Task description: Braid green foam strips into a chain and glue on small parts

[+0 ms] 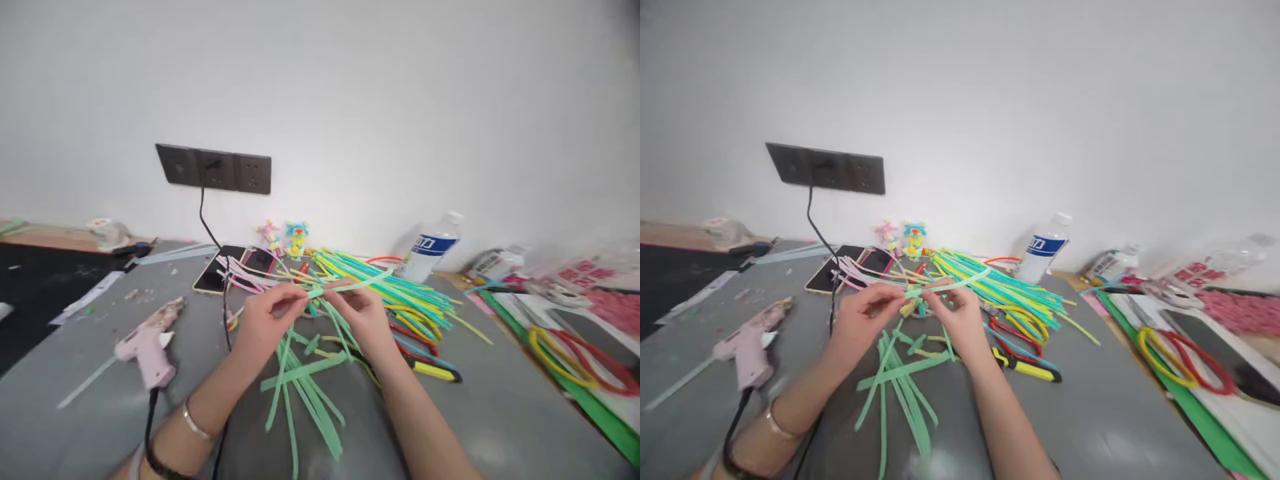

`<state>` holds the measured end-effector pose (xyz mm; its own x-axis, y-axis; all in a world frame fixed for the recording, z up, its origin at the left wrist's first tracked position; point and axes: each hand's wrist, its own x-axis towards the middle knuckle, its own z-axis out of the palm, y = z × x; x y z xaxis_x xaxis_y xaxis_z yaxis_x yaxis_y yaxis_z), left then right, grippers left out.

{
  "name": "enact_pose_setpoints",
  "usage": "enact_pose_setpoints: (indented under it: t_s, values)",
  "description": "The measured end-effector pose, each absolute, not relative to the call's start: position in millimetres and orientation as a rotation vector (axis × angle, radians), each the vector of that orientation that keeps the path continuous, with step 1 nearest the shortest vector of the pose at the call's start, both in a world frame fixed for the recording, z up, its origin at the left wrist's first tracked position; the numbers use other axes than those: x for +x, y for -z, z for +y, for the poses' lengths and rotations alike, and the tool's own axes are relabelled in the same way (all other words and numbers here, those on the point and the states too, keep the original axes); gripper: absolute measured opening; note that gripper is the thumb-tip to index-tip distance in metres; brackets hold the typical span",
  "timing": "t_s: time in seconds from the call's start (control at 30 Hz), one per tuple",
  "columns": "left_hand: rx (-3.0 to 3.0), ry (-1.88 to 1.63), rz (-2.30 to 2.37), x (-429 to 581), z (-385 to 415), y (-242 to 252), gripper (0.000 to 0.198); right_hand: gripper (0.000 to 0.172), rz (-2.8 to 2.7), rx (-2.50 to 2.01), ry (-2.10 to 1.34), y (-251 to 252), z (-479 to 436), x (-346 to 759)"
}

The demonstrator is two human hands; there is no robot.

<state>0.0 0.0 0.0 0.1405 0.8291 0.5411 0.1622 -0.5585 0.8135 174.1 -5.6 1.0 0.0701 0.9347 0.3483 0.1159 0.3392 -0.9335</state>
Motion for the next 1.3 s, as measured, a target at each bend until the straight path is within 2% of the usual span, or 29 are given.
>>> enact_pose_setpoints:
  t_s: [0.47,0.83,1.07,1.3]
  values:
    - [1.902,-1.468,0.94,-1.8,-4.6,-1.5,0.005,0.014,-1.357,-1.074,-0.861,-0.9,-6.3,175.5]
    - [2.08,-1.403,1.007,-4.0,-4.5,1.4,0.007,0.01,-1.569,-1.126,-0.499,-9.1,-13.7,169.2]
    - [2.026,-1.237,1.013,-4.0,2.0,6.9,0.007,0.016,-1.736,-1.288,-0.211,-3.5,-13.8,167.9]
    - [1.827,-0.822,1.131,-2.5,8.4,14.2,0.005,0.009,-1.693,-1.205,-0.453,-6.7,-4.4,184.0]
